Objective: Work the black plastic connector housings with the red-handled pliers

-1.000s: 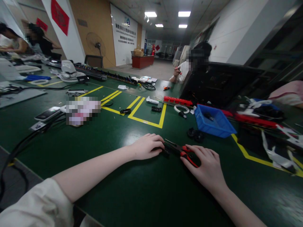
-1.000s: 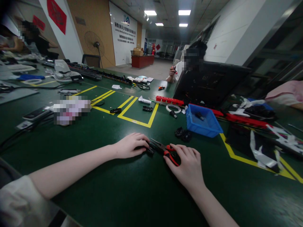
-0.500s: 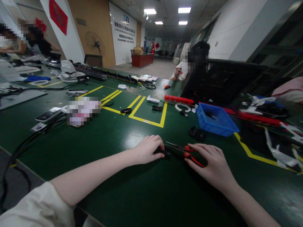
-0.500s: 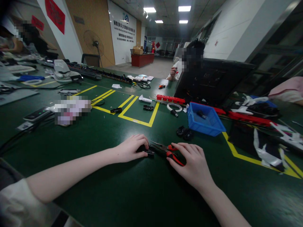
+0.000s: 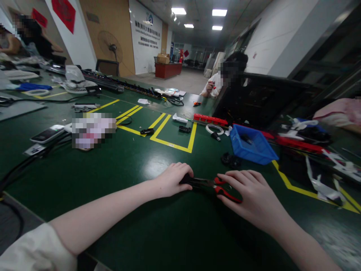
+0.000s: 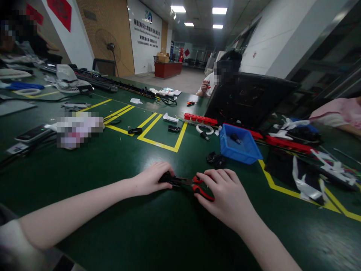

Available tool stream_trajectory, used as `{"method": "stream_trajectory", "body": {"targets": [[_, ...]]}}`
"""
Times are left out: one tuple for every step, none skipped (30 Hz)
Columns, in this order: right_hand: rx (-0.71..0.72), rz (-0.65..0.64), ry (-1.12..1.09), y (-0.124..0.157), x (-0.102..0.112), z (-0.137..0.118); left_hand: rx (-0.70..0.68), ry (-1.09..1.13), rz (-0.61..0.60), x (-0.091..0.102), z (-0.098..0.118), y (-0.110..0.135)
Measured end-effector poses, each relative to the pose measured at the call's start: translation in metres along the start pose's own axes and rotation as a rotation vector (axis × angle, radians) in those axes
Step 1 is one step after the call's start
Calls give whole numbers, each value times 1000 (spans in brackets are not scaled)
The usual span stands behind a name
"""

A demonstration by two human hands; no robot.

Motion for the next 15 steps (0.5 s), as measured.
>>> {"method": "stream_trajectory", "body": {"targets": [[9,-10,5,-3,1,0,-1,5,2,0,0,0],[16,-25,9,-5,1,0,-3,9,3,0,0,0],[21,-41,12,-7,2,-1,-6,14,4,0,0,0],[25,-58,14,-9,2,-1,-8,17,4,0,-1,0],[30,-72,16,-10,2,-1,-10,20,3,0,-1,0],[35,-84,17,-11,2,-1,-13,21,4,0,-1,-1],[40,-92,16,-11,1,-1,-16,22,3,0,-1,-1],[43,-96,14,-11,1,-1,-22,22,3,0,-2,-1],[45,-95,10,-10,0,0,-30,20,3,0,-2,-1],[47,-91,6,-10,0,0,-38,19,4,0,-3,-2],[47,-83,2,-9,0,1,-45,17,6,0,-3,-2],[46,-72,-1,-8,0,3,-51,16,7,0,-4,-2],[44,-58,-4,-7,0,4,-57,15,6,0,-4,-2],[41,-43,-8,-5,1,6,-61,16,7,0,-5,-2],[34,-28,-14,-3,1,9,-64,20,7,1,-5,-2]]}}
Point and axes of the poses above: each hand's wrist, its own y-axis away from the middle knuckle, its own x-axis out of the back of the hand, z = x × y, the point moved 1 cm from there along -y, towards the middle knuckle, and after that the axes turned 10 degrees about z, right-handed, at the moved point
